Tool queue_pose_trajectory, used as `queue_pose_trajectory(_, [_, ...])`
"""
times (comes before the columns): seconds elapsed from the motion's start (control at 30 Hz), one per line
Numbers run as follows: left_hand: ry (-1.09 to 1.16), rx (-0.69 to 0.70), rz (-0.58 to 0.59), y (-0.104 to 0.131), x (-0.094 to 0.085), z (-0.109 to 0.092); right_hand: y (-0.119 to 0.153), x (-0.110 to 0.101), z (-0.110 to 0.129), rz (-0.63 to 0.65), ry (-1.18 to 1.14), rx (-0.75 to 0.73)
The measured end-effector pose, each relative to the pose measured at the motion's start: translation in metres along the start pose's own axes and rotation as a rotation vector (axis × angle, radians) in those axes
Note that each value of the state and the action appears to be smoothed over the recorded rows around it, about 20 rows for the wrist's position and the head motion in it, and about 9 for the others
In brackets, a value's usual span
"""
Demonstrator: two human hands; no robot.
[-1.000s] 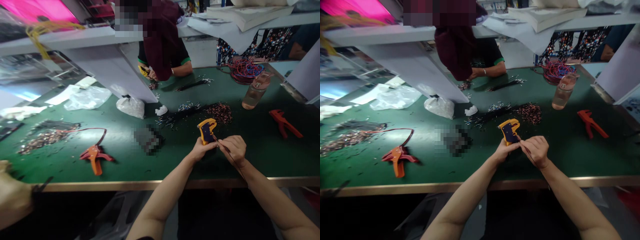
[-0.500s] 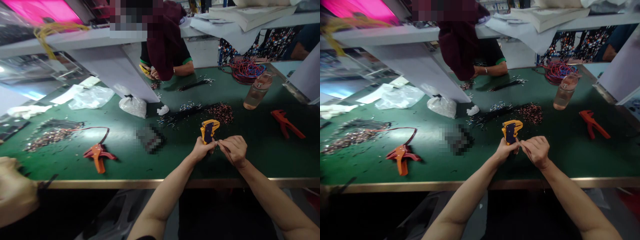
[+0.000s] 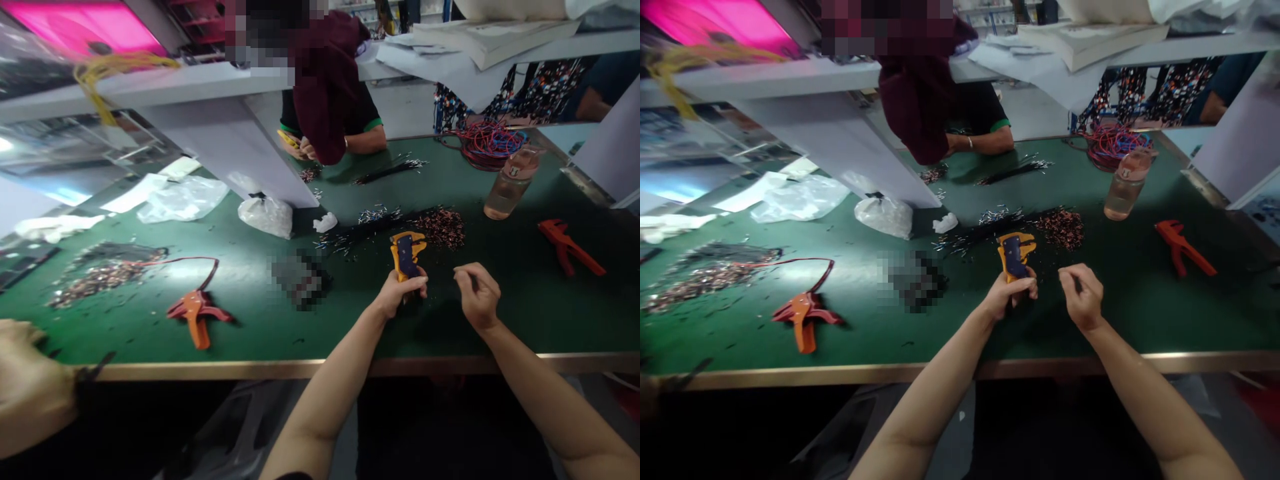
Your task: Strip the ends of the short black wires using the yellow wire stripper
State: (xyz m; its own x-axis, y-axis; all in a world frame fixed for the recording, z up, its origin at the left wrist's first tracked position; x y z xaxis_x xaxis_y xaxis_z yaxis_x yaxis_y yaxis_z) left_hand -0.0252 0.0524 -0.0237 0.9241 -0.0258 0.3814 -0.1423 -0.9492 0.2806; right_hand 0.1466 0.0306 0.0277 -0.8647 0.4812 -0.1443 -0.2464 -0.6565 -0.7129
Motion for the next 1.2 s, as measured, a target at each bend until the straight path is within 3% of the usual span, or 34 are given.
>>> queue_pose_trajectory(0.13, [0.052, -0.078, 0.13, 0.003, 0.005, 0.003, 0.001, 0.002, -0.034, -0.111, -0.223, 0.403])
queue_pose_trajectory(0.3, [-0.039, -0.095, 0.244, 0.012, 0.014, 0.003, 0.005, 0.01, -0.05, -0.129, -0.371, 0.597])
queue_pose_trajectory(0.7, [-0.132, -0.114, 0.322, 0.017, 0.017, 0.006, 0.007, 0.014, -0.053, -0.091, -0.389, 0.645])
queue_pose_trajectory(1.2, [-0.268, -0.039, 0.251, 0.02, 0.021, 0.001, 0.009, 0.018, -0.056, -0.065, -0.426, 0.651])
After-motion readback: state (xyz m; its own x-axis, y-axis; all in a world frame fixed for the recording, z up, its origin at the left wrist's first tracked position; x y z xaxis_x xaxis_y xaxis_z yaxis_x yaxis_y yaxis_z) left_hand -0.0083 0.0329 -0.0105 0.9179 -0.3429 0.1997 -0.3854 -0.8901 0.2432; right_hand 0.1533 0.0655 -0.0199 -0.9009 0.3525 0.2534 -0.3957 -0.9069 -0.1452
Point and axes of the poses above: each hand's wrist, its own y-axis away from the middle knuckle, its own x-axis out of the palm, z = x × y, the point moved 6 cm from there along -y, towards the middle knuckle, and after that the axes turned 7 degrees about -z, right-handed, at the moved point
